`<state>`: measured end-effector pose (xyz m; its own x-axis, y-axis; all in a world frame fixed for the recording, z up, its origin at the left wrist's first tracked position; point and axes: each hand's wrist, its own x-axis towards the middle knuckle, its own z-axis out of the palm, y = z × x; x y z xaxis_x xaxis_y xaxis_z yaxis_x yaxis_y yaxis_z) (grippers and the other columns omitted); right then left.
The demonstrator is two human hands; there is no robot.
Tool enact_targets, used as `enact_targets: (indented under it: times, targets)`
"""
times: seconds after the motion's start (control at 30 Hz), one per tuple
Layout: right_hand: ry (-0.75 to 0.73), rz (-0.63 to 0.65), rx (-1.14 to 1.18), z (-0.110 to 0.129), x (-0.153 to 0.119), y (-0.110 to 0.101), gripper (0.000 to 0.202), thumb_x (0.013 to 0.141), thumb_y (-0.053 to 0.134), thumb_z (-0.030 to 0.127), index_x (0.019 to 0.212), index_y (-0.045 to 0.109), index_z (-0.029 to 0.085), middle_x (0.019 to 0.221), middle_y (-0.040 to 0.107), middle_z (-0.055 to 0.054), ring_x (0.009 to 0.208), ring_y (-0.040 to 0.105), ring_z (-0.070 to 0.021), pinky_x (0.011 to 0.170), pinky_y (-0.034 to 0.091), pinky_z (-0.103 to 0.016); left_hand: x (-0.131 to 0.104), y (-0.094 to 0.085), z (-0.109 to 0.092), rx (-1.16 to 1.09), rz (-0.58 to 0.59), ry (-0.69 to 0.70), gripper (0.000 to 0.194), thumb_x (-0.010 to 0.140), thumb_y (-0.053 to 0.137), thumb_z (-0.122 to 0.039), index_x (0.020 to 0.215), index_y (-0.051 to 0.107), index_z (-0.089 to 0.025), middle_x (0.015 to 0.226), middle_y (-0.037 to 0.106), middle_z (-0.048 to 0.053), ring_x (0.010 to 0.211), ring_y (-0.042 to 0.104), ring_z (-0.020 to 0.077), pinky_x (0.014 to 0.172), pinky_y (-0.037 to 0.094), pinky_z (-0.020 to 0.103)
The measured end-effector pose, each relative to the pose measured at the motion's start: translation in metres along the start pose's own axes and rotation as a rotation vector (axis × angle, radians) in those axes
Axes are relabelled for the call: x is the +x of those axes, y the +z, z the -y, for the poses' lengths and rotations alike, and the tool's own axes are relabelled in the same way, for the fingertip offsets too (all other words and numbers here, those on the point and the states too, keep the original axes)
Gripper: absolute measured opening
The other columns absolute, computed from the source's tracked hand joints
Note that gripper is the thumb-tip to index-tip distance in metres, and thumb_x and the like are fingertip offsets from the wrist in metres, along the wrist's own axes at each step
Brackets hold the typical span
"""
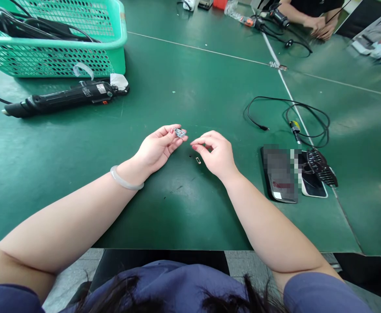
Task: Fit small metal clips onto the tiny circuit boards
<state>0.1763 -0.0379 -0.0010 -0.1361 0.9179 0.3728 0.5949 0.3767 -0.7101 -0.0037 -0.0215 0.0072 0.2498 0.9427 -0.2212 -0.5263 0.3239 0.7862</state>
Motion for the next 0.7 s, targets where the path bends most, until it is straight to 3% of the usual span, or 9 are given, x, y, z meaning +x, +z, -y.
enact_targets:
  times: [0.13, 0.3, 0.37, 0.53, 0.7]
  targets:
    - [0.053, 0.201, -0.16, -0.004, -0.001, 0.003, 0.011, 0.072, 0.077, 0.024, 0.082, 0.073, 0.023, 0.09, 0.064, -0.002, 0.085, 0.057, -0.018, 0.077, 0.047, -0.034, 0.001, 0.0, 0.001, 0.03, -0.056, 0.084, 0.01, 0.089, 0.054, -0.009, 0.094, 0.062, -0.014, 0.085, 0.07, 0.003, 0.083, 0.07, 0.0108, 0.086, 0.053, 0.024]
    - [0.046, 0.257, -0.25, -0.003, 0.0, 0.004, 0.006, 0.08, 0.068, 0.02, 0.076, 0.072, 0.021, 0.085, 0.066, -0.003, 0.086, 0.058, -0.019, 0.079, 0.047, -0.034, -0.001, 0.004, 0.002, 0.165, -0.043, 0.08, 0.016, 0.088, 0.057, -0.011, 0.101, 0.064, -0.014, 0.087, 0.071, 0.003, 0.083, 0.069, 0.0103, 0.087, 0.052, 0.026]
    - [0.006, 0.204, -0.22, -0.002, 0.0, 0.003, 0.012, 0.083, 0.064, 0.017, 0.075, 0.071, 0.021, 0.084, 0.067, -0.003, 0.085, 0.059, -0.0183, 0.08, 0.047, -0.033, -0.002, 0.005, 0.002, 0.212, -0.04, 0.068, 0.014, 0.087, 0.058, -0.012, 0.099, 0.066, -0.013, 0.086, 0.071, 0.003, 0.082, 0.068, 0.0096, 0.086, 0.052, 0.025]
    - [-0.072, -0.107, -0.028, 0.007, -0.003, 0.001, 0.017, 0.088, 0.056, 0.018, 0.084, 0.072, 0.023, 0.087, 0.068, -0.002, 0.083, 0.062, -0.015, 0.074, 0.05, -0.029, 0.0, 0.004, 0.005, 0.275, 0.014, 0.068, 0.015, 0.079, 0.072, -0.019, 0.091, 0.066, -0.012, 0.08, 0.07, 0.002, 0.076, 0.066, 0.0084, 0.079, 0.053, 0.024]
    - [-0.118, -0.165, 0.022, 0.013, -0.006, 0.002, 0.017, 0.088, 0.059, 0.019, 0.084, 0.074, 0.025, 0.085, 0.068, -0.001, 0.083, 0.062, -0.0145, 0.074, 0.052, -0.029, 0.0, 0.001, 0.006, 0.293, 0.089, 0.07, 0.031, 0.069, 0.081, -0.03, 0.089, 0.065, -0.012, 0.078, 0.071, 0.003, 0.073, 0.067, 0.0096, 0.075, 0.053, 0.024]
